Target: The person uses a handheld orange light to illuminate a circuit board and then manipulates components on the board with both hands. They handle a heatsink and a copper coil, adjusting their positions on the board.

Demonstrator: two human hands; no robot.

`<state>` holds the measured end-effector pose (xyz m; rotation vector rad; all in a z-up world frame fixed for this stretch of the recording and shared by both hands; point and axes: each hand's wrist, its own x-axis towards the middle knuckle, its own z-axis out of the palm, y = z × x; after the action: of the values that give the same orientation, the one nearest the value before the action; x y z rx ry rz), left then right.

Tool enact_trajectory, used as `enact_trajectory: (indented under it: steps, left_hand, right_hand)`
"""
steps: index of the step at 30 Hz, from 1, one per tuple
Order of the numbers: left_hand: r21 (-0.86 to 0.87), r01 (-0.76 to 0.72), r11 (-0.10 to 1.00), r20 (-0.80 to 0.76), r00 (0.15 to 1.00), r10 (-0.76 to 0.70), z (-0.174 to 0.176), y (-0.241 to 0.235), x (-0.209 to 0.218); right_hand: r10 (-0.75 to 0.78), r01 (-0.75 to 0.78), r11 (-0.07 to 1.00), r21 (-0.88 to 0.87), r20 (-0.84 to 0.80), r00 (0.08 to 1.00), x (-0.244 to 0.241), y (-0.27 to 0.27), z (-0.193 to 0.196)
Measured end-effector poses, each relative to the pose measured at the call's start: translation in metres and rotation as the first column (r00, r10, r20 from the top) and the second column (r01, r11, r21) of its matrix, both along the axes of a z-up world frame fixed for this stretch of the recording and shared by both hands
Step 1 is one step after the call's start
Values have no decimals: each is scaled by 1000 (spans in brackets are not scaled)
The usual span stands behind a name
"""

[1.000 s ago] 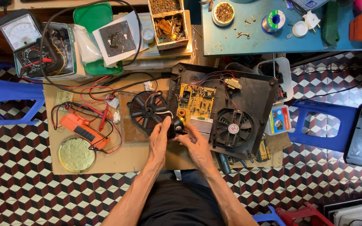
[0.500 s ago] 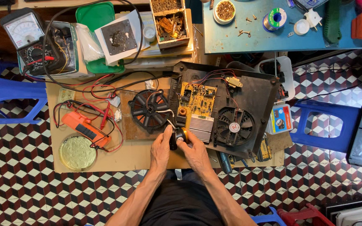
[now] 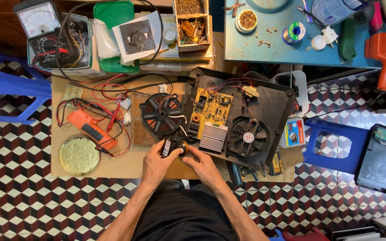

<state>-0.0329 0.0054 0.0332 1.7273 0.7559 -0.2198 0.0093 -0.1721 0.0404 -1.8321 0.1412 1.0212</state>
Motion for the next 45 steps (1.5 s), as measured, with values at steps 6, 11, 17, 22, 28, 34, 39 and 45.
enact_trajectory:
  steps: [6,11,17,22,28,34,39,45]
  left_hand:
    - [406,82,910,48,993,-111,-45,25,-42]
    - [536,40,843,143,980,-138,-82,22,-67]
    - [550,43,834,73,992,-100,-79,15,-61]
    - [578,-127,806,266,963,-38,-36,-17,-33]
    - [83,-144,986,256,959,119,-25,-88,68]
    - [81,-87,993,43,996,84,-46,-111,106]
    - [103,-143,984,145,981,127,-60,-123,112]
    - [118,-158,980,28,987,156,-68,-123,122]
  right_hand:
    - [-189,189,982,-25,-4,982,-8,-39,-20]
    - [-362,367,930,-33,110,926,16,-82,-33]
    - [-334,357,932,-66,232,914,76,-95,-25]
    - [-208,242,965,-101,266,941,119,-79,-24]
    - [-143,172,977,-127,210,967,133,-64,-29]
    - [-140,205,954,-218,280,950,127,-55,-38]
    - [-182,302,921,-246,415,891,120,-51,-42]
    - [-155,318,901,-293,467,870,118,-51,-52]
